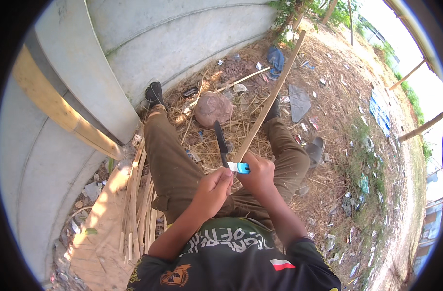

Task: The person sits on the ground and uses a utility knife to shave thin strips from a wooden stick. They hold the stick with their left hand and scrape the blade along its length to remove the outer layer. The person occasionally switches to a larger knife to split or shape the wood further.

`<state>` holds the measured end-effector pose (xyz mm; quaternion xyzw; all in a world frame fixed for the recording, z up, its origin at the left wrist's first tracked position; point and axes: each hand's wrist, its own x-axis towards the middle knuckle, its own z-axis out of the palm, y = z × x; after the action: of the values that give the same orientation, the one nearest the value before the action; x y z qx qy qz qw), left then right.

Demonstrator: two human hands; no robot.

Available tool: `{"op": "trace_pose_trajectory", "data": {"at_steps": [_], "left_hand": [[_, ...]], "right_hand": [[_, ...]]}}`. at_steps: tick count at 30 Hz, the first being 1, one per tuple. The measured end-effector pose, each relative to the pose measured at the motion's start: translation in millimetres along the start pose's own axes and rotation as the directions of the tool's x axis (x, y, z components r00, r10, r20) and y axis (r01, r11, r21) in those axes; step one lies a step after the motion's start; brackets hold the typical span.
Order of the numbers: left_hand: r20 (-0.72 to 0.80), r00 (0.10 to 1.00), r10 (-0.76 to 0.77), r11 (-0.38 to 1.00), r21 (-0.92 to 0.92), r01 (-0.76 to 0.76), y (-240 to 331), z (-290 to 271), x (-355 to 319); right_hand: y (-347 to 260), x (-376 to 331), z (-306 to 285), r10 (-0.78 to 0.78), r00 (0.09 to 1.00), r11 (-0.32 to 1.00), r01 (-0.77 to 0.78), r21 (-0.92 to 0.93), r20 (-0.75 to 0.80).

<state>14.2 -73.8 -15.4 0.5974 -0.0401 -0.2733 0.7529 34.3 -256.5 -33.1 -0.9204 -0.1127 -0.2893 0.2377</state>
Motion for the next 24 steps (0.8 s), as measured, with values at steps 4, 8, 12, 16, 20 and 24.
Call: {"op": "trace_pose_trajectory", "data": {"at_steps": [4,8,12,16,20,24], "left_hand": [[0.008,1.000,-0.028,0.999,-0.031,0.029,-2.4,-0.2,-3.3],[0.008,1.000,0.027,0.999,0.027,-0.027,0.4,4.9,-7.5],[-0.033,0.997,0.062,0.993,0.103,-0.059,-2.9,1.7,-3.9],[-0.061,0.987,0.146,0.934,0.338,-0.117,8.3,8.1,-7.3],[-0.030,0.972,0.234,0.897,0.392,-0.204,13.4,12.7,-8.7],[-0.056,0.978,0.199,0.905,0.395,-0.161,22.7,14.8,-9.9]], "right_hand": [[4.9,-5.5,8.8,-0.008,1.000,0.999,0.009,0.049,-0.020],[6.4,-8.5,10.2,-0.031,0.996,0.999,0.033,0.025,-0.081],[5.3,-9.1,9.7,0.003,0.996,1.000,-0.005,-0.024,-0.088],[9.7,-7.6,8.9,0.045,0.996,0.998,-0.049,-0.049,-0.080],[15.1,3.9,-1.4,-0.016,0.991,0.997,0.006,-0.072,-0.134],[12.0,11.4,-1.7,-0.002,0.979,0.996,-0.017,-0.093,-0.202]]}}
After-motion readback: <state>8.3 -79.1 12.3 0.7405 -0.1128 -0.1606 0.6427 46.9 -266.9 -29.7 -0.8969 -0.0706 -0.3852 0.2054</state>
